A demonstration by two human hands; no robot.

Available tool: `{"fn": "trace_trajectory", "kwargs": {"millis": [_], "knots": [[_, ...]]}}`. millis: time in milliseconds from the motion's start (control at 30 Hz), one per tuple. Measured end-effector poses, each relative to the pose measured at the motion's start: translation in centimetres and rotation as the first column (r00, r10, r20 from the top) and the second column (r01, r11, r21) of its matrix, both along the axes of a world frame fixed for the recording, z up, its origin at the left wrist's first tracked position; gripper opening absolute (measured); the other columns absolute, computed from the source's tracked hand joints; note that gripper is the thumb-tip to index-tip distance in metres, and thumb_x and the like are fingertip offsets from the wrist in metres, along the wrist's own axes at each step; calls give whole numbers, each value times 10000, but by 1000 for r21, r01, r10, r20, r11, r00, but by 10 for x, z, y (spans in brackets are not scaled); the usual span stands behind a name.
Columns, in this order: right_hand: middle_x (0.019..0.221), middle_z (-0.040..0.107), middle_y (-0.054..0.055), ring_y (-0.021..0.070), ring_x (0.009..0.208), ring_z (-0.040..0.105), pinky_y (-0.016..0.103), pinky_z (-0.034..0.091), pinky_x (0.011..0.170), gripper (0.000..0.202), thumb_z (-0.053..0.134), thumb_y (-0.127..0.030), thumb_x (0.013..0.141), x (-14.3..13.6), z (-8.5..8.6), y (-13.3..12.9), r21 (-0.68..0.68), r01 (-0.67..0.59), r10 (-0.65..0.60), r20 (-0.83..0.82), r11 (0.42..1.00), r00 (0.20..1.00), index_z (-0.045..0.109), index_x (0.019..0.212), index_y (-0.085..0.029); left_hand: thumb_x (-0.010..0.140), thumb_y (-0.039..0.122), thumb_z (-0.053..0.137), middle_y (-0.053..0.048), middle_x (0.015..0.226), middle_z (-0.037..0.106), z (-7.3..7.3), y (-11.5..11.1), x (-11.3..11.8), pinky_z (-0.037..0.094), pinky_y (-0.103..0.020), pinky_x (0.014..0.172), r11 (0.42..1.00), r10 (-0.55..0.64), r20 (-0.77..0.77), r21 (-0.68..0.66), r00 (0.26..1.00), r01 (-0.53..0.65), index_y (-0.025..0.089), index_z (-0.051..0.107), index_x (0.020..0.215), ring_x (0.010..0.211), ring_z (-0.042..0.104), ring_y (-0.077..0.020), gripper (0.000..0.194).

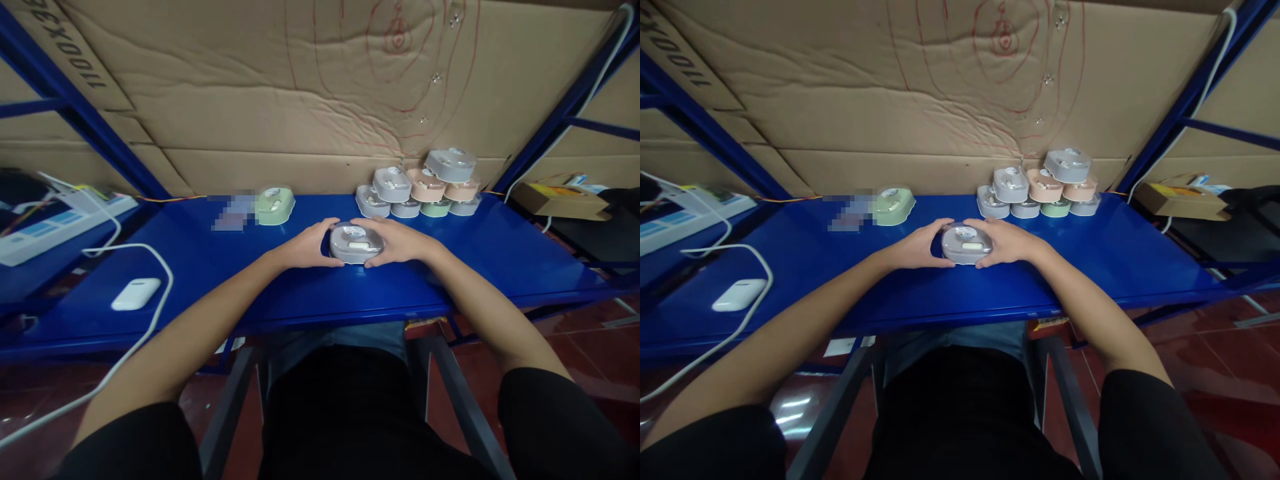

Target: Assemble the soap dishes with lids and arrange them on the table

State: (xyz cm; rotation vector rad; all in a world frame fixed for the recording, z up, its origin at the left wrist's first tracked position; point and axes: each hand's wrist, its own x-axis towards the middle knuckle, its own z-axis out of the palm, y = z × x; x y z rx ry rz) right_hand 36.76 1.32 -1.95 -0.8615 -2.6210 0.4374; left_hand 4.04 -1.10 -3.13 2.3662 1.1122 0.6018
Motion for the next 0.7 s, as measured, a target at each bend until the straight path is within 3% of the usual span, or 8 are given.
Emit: {"fn": "trace_trajectory", "kwargs": {"millis": [133,233,300,400,500,600,700], "knots": [[1623,758,123,472,1434,741,714,588,1243,1090,1032,-707,777,26,20,0,28,16,-14,-67,999,998,641,1730,-352,847,656,884,-210,1630,722,4,5,-9,508,-620,1320,1000,4,-28,-22,1000,-5,245,446,1734,1548,675,-443,1071],[1683,723,111,481,1521,687,728,522,1311,1013,982,-729,827,46,42,2,126,170,-141,-211,977,967,660,1703,-338,884,669,832,-201,1599,740,5,7,-13,532,-601,1289,999,26,-35,-22,999,-27,247,459,1721,1511,699,-431,1009],[1690,705,139,493,1540,659,741,499,1317,1026,953,-731,844,52,58,7,219,380,-301,-324,899,897,632,1717,-297,900,684,814,-203,1585,742,6,7,-13,529,-603,1291,1000,25,-45,-18,999,-26,236,469,1714,1507,696,-430,991],[1628,692,227,516,1491,650,757,508,1257,1027,927,-662,870,47,82,20,296,680,-559,-401,671,726,586,1731,-217,933,680,788,-208,1566,743,4,5,-11,530,-620,1293,999,46,-56,16,997,-46,210,477,1710,1506,687,-433,960],[1584,647,301,524,1416,662,756,505,1204,920,897,-579,932,28,101,35,299,824,-759,-329,481,562,591,1694,-164,984,607,744,-211,1589,719,4,8,-14,497,-627,1337,980,138,-36,149,990,-131,198,510,1680,1526,664,-423,840],[1610,591,328,549,1444,627,800,443,1228,846,880,-607,964,12,102,54,289,864,-834,-260,413,486,613,1630,-159,1016,515,704,-233,1636,664,7,18,-24,414,-635,1411,923,267,-36,297,963,-245,182,559,1628,1598,588,-437,711],[1586,592,312,559,1485,583,851,368,1254,769,823,-698,1008,9,84,77,296,865,-816,-310,406,488,642,1537,-171,1003,468,718,-284,1691,578,11,28,-36,333,-677,1448,853,422,-58,364,905,-375,146,585,1596,1662,479,-505,688]]}}
